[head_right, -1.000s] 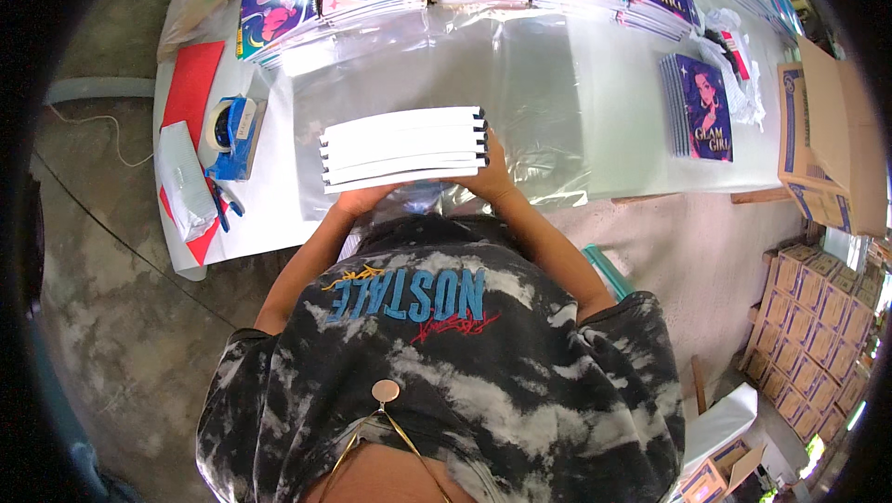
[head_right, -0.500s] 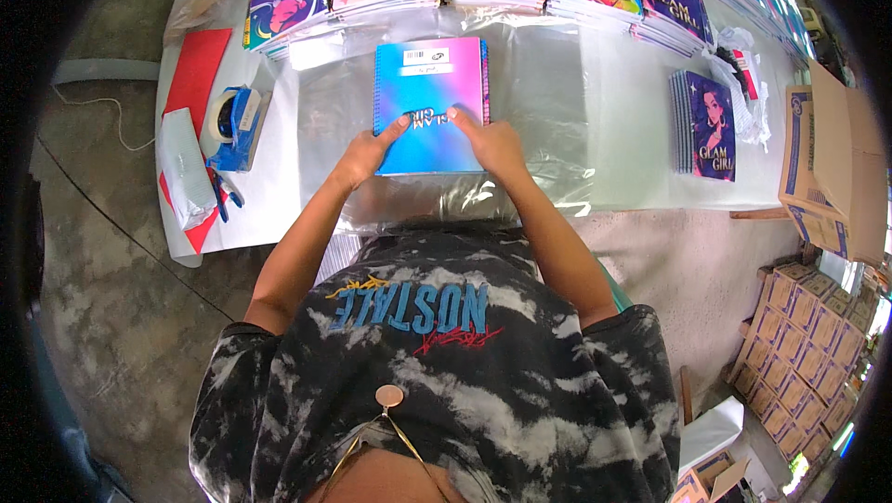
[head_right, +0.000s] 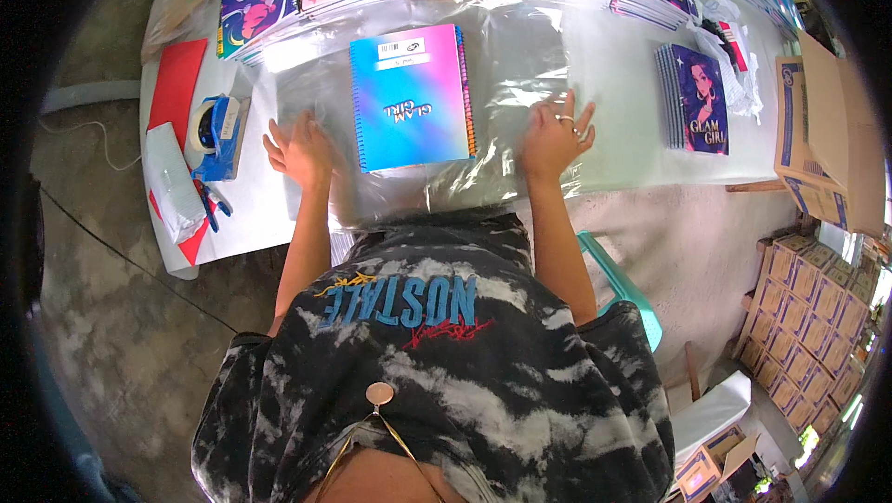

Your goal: The person staples the spiral binding of notebooks using a handheld stapler, then places each notebook into a clear plastic bag and seals it with tape. The person repeats this process for several notebooks on a white table.

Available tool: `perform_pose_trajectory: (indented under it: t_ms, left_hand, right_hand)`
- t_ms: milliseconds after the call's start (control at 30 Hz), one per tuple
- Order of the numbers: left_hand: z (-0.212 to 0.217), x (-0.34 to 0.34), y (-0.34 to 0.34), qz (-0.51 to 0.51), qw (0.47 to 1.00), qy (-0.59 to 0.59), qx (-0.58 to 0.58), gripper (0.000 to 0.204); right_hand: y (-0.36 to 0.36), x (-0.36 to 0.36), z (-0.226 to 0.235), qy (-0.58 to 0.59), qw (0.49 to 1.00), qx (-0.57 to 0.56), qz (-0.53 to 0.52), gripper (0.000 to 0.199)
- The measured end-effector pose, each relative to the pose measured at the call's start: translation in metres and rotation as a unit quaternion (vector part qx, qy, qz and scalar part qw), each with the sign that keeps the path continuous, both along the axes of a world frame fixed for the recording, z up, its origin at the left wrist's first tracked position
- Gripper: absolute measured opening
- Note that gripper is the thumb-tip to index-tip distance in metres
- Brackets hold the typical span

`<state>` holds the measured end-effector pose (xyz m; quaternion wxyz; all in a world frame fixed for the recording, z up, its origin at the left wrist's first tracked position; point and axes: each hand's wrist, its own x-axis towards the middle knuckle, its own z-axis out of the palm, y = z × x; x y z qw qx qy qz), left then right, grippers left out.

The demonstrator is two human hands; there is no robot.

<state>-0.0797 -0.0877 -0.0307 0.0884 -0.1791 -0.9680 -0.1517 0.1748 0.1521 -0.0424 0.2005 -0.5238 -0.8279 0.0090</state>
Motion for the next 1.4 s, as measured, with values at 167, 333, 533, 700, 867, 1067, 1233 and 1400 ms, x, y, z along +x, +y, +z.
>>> perform_pose_trajectory:
  t_ms: [167,333,533,700,867,1067,1233,1400]
  left_hand:
    - [-0.027,-0.018,0.005,0.107,0.991,0.083,-0.009,0.033]
    - [-0.020,-0.011,0.011,0.001,0.998,0.062,-0.023,0.042]
    - [0.027,-0.018,0.010,-0.039,0.953,-0.199,0.227,0.050]
    - [0.086,-0.027,0.002,-0.117,0.876,-0.329,0.334,0.056]
    - [0.098,-0.038,-0.034,-0.199,0.804,-0.557,0.056,0.046]
    - [0.080,-0.021,-0.072,-0.139,0.755,-0.630,0.118,0.030]
    - [0.081,-0.041,-0.093,-0.101,0.704,-0.693,0.120,0.029]
    - [0.087,-0.060,-0.048,-0.097,0.759,-0.606,0.219,0.044]
  right_hand:
    - [0.003,-0.009,0.028,0.143,0.978,-0.149,-0.026,0.025]
    - [0.019,0.002,0.024,0.420,0.867,-0.268,-0.004,0.029]
    - [0.032,0.032,0.056,0.292,0.772,-0.565,0.022,0.038]
    - [0.044,0.039,0.073,0.353,0.729,-0.578,0.099,0.048]
    - [0.033,0.029,0.103,0.247,0.652,-0.703,0.139,0.060]
    - [0.030,0.064,0.080,-0.093,0.842,-0.470,0.249,0.047]
    - [0.038,0.078,0.089,0.143,0.634,-0.755,0.088,0.050]
    - [0.052,0.036,0.102,0.106,0.605,-0.781,0.112,0.057]
